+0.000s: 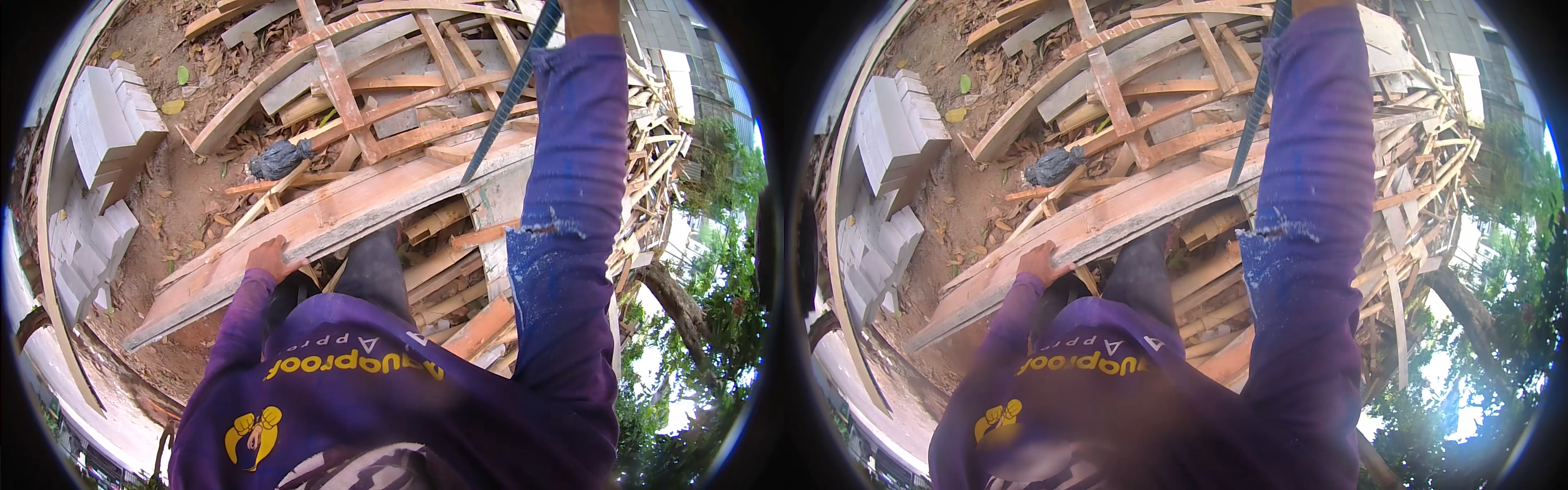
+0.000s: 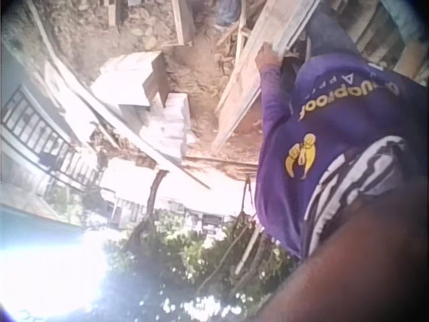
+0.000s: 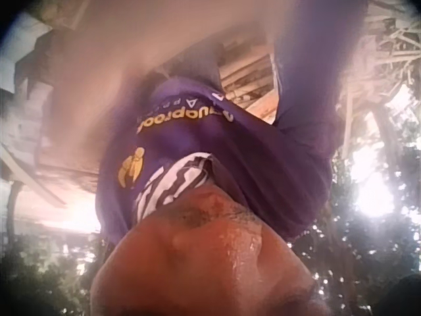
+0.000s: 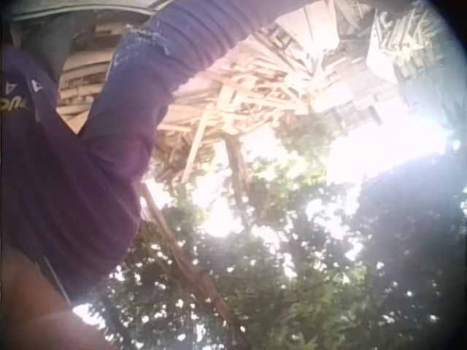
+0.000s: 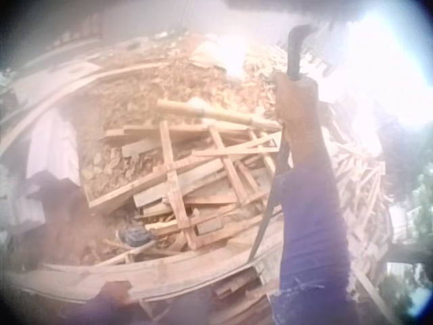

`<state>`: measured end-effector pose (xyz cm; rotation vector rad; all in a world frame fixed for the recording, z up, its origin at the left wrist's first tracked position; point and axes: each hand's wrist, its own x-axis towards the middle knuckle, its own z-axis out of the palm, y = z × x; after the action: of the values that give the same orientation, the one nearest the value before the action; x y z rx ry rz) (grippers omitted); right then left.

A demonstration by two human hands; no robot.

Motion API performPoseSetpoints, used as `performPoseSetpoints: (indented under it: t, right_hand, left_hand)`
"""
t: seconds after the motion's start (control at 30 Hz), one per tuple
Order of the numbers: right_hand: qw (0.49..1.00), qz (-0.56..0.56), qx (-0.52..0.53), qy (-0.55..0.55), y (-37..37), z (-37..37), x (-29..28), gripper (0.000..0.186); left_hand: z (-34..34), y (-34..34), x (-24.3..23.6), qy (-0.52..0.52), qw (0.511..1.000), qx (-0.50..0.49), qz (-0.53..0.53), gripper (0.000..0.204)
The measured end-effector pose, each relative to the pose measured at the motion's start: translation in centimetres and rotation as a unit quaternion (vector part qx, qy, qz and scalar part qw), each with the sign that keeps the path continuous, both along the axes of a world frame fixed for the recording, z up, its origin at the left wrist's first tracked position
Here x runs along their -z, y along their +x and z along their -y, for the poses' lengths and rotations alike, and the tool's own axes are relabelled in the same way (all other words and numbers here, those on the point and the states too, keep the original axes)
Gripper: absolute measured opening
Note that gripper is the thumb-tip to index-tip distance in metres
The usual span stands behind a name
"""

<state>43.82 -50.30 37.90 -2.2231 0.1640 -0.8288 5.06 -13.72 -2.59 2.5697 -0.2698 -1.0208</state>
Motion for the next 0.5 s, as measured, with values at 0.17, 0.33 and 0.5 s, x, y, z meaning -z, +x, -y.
performPoseSetpoints:
  t: [0.17,0.33,0.5]
  right_hand:
    - [0.965,0.012,-0.119,0.233,-12.3,0.3,-4.5,0.033]
    - [0.941,0.033,-0.221,0.253,-26.2,6.7,-9.7,0.034]
    - [0.951,0.042,-0.199,0.234,-28.7,5.6,-9.7,0.038]
  left_hand:
    - [-0.4,0.1,-0.9,0.024,0.999,-0.006,-0.030,0.082]
    - [-0.2,1.6,-1.0,0.037,0.998,0.013,-0.045,0.090]
    - [-0.7,1.8,-0.3,0.032,0.999,0.014,-0.027,0.094]
